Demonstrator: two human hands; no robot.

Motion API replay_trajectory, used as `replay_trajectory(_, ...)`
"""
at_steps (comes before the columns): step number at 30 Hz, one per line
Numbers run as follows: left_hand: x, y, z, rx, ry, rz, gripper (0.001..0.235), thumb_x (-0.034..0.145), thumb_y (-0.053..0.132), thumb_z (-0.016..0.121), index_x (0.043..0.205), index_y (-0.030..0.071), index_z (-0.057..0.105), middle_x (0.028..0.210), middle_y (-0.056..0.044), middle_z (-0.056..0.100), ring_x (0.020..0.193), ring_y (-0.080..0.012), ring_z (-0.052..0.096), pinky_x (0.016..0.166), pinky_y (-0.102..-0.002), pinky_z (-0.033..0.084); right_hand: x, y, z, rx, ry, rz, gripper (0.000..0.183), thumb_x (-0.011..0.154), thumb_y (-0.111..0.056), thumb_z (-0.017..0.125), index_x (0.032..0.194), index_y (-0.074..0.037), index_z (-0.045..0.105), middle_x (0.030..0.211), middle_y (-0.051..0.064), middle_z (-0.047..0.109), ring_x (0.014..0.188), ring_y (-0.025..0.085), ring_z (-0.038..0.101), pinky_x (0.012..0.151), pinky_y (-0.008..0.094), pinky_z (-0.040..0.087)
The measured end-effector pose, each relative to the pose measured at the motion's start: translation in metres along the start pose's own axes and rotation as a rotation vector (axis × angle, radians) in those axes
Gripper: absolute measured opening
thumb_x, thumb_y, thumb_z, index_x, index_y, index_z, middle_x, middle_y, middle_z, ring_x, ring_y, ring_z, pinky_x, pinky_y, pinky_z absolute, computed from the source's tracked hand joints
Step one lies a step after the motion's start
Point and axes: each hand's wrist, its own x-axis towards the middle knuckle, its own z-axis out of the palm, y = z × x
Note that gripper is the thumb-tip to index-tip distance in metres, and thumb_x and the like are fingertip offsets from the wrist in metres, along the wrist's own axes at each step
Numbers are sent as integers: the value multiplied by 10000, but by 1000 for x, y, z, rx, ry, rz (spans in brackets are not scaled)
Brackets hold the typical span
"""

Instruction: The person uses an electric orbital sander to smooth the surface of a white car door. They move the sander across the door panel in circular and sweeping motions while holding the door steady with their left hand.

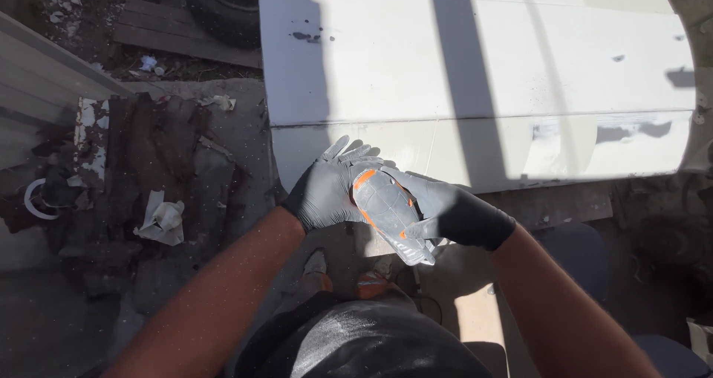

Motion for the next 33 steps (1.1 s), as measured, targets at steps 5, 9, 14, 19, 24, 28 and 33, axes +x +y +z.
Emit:
replay_trajectory(5, -2, -8, -1, -4, -51, -4, 1020, 703, 816, 848, 1480, 194, 624, 1643, 16, 583, 1626, -216, 385, 1413, -503, 44, 9, -13, 4, -22, -37, 17, 892, 806, -105, 872, 1625, -186, 529, 1174, 183, 783, 1012, 282, 767, 819, 461, 642)
replay_trajectory(9, -7, -2, -6, -31, -50, -21, 1025, 676, 779, 906, 1462, 177, 639, 1636, -26, 591, 1628, -230, 380, 1406, -509, 51, 8, -21, 4, -38, -52, 43, 926, 799, -82, 866, 1644, -192, 506, 1175, 192, 785, 999, 286, 773, 773, 455, 655)
replay_trajectory(14, -6, -4, -5, -77, -94, -38, 1040, 686, 799, 873, 1497, 199, 622, 1666, -8, 562, 1647, -225, 342, 1405, -502, 14, 7, -29, 1, -58, -71, 81, 969, 791, -52, 859, 1668, -201, 477, 1176, 202, 787, 983, 291, 781, 716, 446, 670)
replay_trajectory(19, -3, 2, -9, -75, -100, -55, 1053, 667, 794, 890, 1490, 193, 627, 1662, -9, 565, 1644, -219, 346, 1411, -490, 12, 4, -38, 0, -32, -60, 78, 982, 791, -47, 855, 1681, -201, 468, 1220, 197, 774, 1053, 301, 759, 787, 454, 669)
replay_trajectory(24, 14, -17, 15, 115, 12, -70, 980, 642, 756, 934, 1441, 265, 651, 1611, 64, 614, 1610, -179, 413, 1416, -462, 61, -3, -57, 10, -42, 58, -96, 1001, 700, -177, 859, 1634, -168, 501, 1362, 150, 714, 1255, 269, 638, 1052, 538, 573)
replay_trajectory(28, 34, -13, 6, 177, 28, -81, 982, 665, 749, 940, 1473, 275, 645, 1594, 55, 633, 1594, -170, 442, 1397, -438, 99, 20, -20, 6, -174, 146, -24, 963, 706, -267, 873, 1591, -218, 497, 1351, 110, 702, 1254, 278, 659, 1055, 522, 577)
replay_trajectory(33, 46, -52, -48, 258, 69, -158, 839, 818, 286, 942, 1578, 257, 589, 1654, -29, 577, 1623, -291, 387, 1356, -510, 174, 30, -4, 0, -579, 431, 168, 872, 723, -536, 929, 1459, -366, 494, 1316, -11, 674, 1251, 311, 721, 1065, 476, 589)
